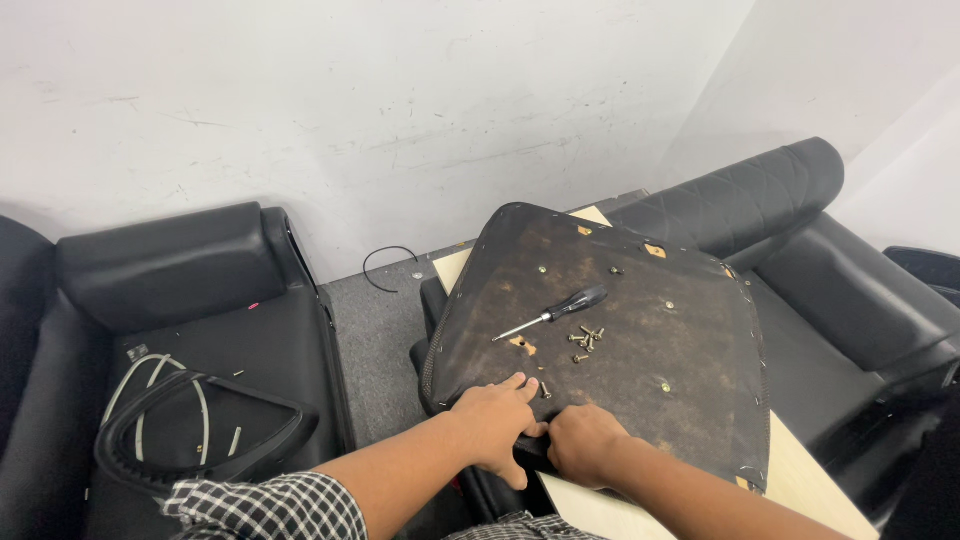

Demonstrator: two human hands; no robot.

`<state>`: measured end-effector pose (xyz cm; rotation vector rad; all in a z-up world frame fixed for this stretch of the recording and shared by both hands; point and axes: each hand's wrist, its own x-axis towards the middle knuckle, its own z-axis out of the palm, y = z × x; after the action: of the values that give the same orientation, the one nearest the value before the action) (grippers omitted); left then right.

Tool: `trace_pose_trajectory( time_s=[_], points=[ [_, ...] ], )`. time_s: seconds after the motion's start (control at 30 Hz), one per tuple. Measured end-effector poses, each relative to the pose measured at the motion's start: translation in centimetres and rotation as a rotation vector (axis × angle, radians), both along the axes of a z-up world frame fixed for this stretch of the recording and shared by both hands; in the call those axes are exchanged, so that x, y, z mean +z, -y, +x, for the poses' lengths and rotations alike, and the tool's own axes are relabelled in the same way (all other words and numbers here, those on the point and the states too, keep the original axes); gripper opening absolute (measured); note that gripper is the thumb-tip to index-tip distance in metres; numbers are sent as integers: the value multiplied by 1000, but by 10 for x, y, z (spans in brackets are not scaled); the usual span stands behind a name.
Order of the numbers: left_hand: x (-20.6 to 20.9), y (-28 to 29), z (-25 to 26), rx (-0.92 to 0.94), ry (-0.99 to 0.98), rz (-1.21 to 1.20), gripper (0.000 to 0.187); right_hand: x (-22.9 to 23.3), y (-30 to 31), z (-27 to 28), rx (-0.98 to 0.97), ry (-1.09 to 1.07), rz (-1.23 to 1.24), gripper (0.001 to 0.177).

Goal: The person inserts and tightens screws into a black upholstered seat cushion using a screwdriver. The person repeatedly picks up screws, aligns them with holes in the cushion, and turns them in by hand and with the screwdriver.

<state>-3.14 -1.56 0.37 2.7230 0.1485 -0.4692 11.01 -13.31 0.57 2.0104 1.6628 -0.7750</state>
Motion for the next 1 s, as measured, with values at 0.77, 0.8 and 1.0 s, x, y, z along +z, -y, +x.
trace_pose_trajectory(
  time_s=[0.77,0.8,1.0],
  points=[
    [1,5,-2,120,27,-21,71,-3,21,17,-269,-208,231,37],
    [0,6,-2,137,29,-32,69,-2,21,14,-261,-184,224,38],
    [-1,8,-3,96,80,2,59,-4,5,-7,2,73,68,30]
  ],
)
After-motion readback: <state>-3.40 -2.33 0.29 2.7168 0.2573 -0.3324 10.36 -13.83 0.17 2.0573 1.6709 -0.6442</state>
